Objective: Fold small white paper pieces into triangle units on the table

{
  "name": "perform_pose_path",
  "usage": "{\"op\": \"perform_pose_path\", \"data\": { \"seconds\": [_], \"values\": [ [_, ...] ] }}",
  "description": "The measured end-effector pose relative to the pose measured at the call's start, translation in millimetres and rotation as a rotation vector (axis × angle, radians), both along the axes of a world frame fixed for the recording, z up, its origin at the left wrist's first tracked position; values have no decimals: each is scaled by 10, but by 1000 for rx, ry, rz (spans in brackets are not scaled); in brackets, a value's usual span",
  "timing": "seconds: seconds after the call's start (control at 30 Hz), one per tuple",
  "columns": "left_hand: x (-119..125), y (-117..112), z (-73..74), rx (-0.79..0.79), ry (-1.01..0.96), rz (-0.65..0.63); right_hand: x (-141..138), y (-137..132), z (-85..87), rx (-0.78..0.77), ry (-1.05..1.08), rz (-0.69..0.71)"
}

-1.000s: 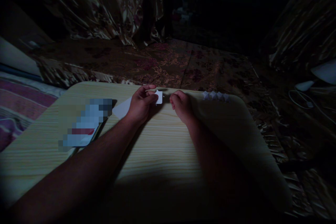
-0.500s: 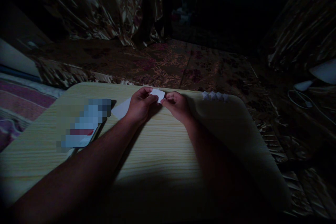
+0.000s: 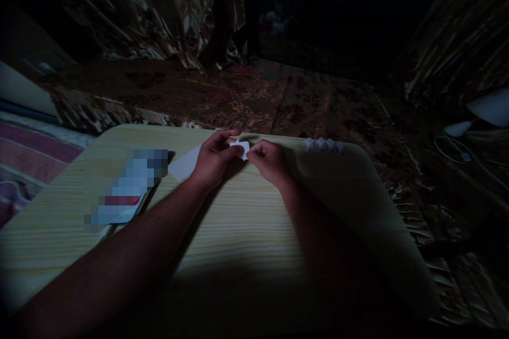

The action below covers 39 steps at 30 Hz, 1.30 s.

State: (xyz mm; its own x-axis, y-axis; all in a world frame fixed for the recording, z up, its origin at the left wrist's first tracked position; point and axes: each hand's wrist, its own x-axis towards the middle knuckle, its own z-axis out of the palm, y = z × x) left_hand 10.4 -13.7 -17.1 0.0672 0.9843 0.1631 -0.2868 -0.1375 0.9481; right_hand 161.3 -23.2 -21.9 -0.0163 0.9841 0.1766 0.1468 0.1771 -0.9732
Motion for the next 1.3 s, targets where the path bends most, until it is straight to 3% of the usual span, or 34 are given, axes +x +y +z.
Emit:
{"op": "perform_pose_path", "data": {
  "seconds": [0.23, 0.67, 1.3],
  "values": [
    [10, -20, -11, 38, 64, -3, -17, 4, 0, -13, 109, 19],
    [13, -30, -7, -11, 166, -19, -22, -10, -3, 43, 43, -23],
    [-10, -17, -9, -47, 35, -69, 34, -44, 36, 65, 116, 65]
  ]
}}
